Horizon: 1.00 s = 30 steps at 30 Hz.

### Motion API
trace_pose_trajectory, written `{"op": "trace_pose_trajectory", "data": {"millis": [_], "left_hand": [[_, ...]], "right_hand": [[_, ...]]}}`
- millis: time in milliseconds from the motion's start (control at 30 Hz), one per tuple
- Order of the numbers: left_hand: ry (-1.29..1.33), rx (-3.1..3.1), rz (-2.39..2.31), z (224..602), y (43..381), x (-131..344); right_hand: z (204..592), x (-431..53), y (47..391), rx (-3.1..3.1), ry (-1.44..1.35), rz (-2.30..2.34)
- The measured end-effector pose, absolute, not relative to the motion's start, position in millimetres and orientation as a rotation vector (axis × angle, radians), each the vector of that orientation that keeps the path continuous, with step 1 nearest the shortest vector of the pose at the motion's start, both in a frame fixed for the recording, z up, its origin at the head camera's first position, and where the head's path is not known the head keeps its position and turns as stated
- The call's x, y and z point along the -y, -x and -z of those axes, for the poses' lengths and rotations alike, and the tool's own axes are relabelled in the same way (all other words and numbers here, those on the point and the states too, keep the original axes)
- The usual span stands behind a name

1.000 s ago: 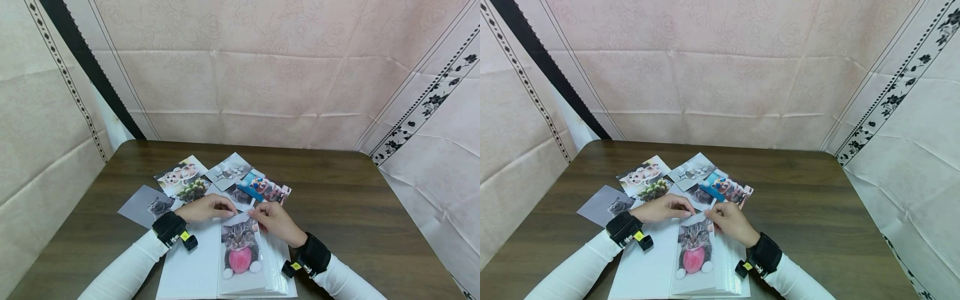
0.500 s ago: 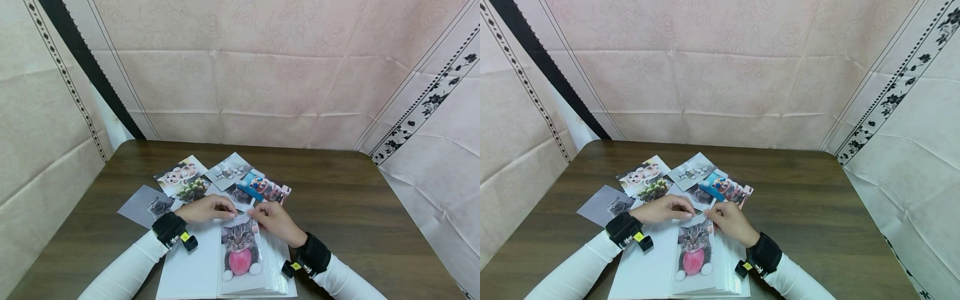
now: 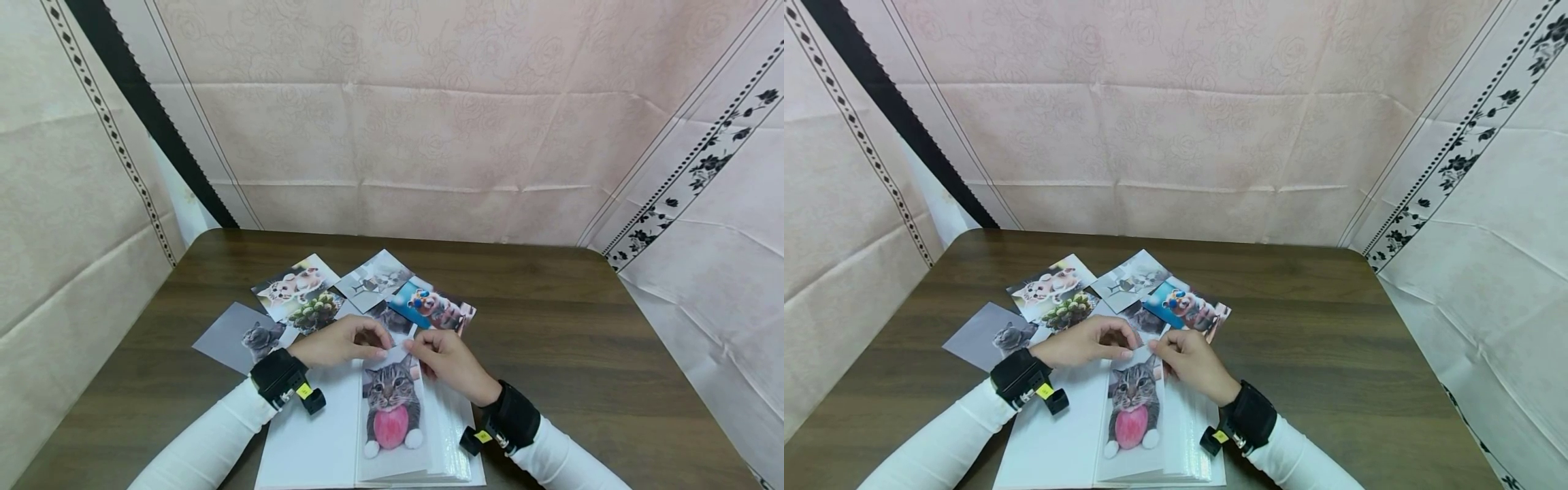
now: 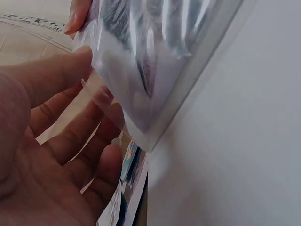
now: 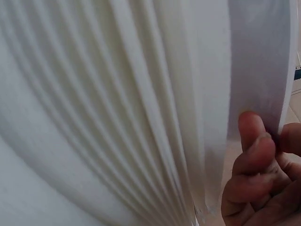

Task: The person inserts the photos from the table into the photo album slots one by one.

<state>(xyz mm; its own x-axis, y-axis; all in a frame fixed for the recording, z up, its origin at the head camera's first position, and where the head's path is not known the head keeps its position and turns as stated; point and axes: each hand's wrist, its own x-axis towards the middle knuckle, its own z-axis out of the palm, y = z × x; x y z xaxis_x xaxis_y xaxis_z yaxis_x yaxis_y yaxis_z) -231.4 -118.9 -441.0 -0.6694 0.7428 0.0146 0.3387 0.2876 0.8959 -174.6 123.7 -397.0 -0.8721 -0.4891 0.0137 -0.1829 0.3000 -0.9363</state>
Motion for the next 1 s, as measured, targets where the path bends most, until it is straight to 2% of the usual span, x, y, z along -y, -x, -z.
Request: {"op": "trace_pose_trajectory", "data": {"millis": [533, 767, 1000], "left_hand": [[-0.905, -2.098, -1.447, 442, 231, 118], [-0.875, -2.084, -1.471, 443, 232, 117], [-0.802, -2.071, -1.487, 439, 231, 121]], "right_hand": [[399, -122, 172, -2.229, 0.658, 1.697], [428, -128, 184, -2.179, 0.726, 1.75], [430, -128, 185, -2.183, 0.674, 1.813]]}}
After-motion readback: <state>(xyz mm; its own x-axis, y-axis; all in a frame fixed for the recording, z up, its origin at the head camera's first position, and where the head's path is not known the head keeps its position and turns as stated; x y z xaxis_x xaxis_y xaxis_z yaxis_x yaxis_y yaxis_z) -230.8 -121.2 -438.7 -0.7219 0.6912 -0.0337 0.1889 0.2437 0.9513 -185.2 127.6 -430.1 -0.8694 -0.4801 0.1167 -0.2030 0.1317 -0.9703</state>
